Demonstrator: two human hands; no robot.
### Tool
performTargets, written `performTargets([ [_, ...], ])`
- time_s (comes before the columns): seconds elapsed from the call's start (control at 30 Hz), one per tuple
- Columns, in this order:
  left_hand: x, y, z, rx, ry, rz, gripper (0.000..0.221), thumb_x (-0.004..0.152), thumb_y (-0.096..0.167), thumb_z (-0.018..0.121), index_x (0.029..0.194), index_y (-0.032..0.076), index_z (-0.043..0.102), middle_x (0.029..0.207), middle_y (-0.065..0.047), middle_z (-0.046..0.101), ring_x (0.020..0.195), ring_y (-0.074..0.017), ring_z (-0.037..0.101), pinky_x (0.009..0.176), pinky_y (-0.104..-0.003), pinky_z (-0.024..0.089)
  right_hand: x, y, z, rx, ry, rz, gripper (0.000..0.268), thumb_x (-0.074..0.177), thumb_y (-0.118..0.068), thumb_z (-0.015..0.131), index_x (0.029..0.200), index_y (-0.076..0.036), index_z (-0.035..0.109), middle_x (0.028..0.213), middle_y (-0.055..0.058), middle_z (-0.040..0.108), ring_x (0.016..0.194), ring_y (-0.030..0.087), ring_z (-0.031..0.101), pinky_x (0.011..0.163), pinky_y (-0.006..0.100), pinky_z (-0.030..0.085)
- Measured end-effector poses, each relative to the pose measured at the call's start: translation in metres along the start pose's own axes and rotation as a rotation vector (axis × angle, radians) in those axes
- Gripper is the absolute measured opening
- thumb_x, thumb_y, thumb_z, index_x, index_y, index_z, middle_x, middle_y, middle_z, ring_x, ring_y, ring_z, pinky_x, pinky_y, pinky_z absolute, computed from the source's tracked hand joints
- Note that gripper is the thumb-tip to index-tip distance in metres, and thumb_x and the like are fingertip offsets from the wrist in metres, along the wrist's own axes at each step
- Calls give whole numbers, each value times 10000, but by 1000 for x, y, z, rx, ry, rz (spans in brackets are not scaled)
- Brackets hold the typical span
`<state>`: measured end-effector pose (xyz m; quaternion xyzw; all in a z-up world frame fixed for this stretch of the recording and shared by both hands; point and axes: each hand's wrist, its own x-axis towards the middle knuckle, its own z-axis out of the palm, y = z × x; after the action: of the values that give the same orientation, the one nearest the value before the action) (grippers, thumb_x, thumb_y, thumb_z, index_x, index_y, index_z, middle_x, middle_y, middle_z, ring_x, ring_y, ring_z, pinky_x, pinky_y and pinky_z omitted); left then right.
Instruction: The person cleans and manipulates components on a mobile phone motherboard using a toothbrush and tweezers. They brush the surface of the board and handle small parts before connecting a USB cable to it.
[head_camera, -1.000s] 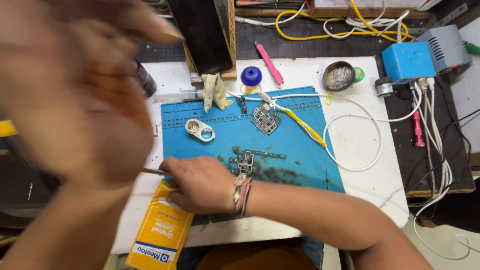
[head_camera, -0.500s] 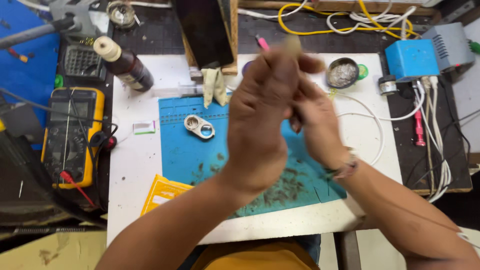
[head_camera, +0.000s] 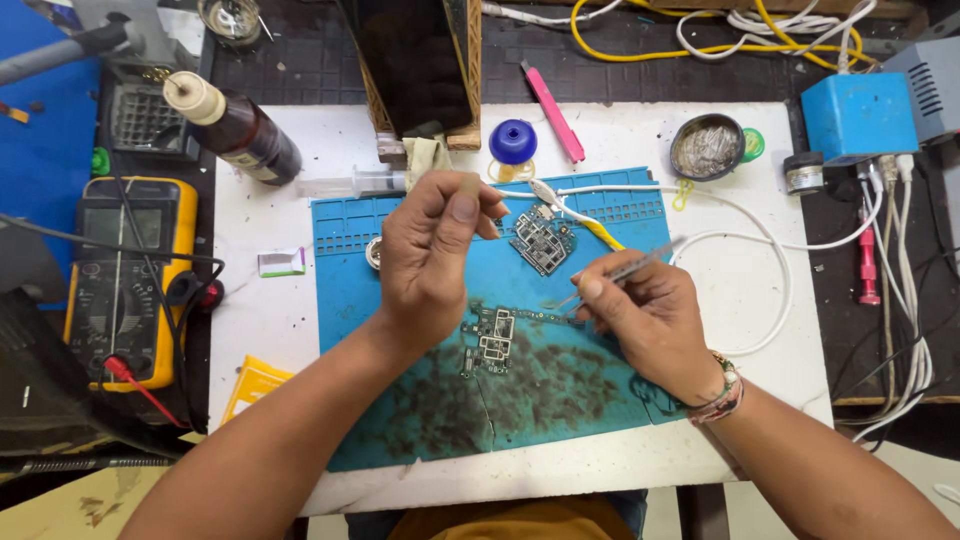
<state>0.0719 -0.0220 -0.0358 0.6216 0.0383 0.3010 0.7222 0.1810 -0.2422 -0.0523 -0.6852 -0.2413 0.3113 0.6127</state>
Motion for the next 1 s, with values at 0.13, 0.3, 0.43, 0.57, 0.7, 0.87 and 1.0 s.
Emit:
performTargets([
  [0.13,3,2,-3,19,-10,-39,257,1155,230,491,1162,7,619,1026,-51,669,908,-87,608,850,-251,531,-3,-17,10,-104,-58,-45,230,972,-149,641,1172,-52,703,858,35,789,733,84,704,594,242,553],
  [0.3,9,14,-3,176,-111,-123,244,1114,224,503,1189,21,616,958,-35,694,781,-67,594,700,-246,534,6,-41,25,-870,-215,-683,227,837,-115,769,1054,-77,715,892,88,732,731,242,676,643,346,520],
  [0.43,13,25,-7,272,-139,-174,209,1011,115,486,1166,27,595,952,-47,694,711,-85,582,642,-271,504,13,-44,33,-980,-192,-675,204,807,-61,766,1004,-89,722,873,70,711,766,256,673,667,379,520],
  [0.57,19,32,-17,529,-157,-100,215,886,72,510,1073,33,610,955,-87,704,705,-194,637,660,-343,510,17,-46,40,-970,-143,-655,195,825,-69,772,1011,-81,713,863,88,709,776,275,686,675,383,528],
  [0.7,25,41,-26,833,-320,-81,240,744,152,619,958,49,650,876,-123,698,735,-339,672,661,-448,516,21,-46,39,-872,-78,-573,145,875,-92,763,1008,-67,710,865,94,726,743,233,697,652,335,534],
  [0.87,25,53,-32,930,-670,-118,439,707,331,762,1038,67,648,961,-142,665,902,-371,661,755,-481,517,25,-35,23,-378,-31,-257,222,1010,-130,644,1203,-27,680,965,43,762,831,84,691,710,243,549],
  [1.0,28,59,-31,1019,-826,-251,591,644,408,830,1073,66,611,1027,-138,616,973,-372,622,800,-485,490,25,-13,12,-33,-34,-144,262,1073,-141,571,1293,-17,641,1046,84,756,910,81,665,771,230,547],
])
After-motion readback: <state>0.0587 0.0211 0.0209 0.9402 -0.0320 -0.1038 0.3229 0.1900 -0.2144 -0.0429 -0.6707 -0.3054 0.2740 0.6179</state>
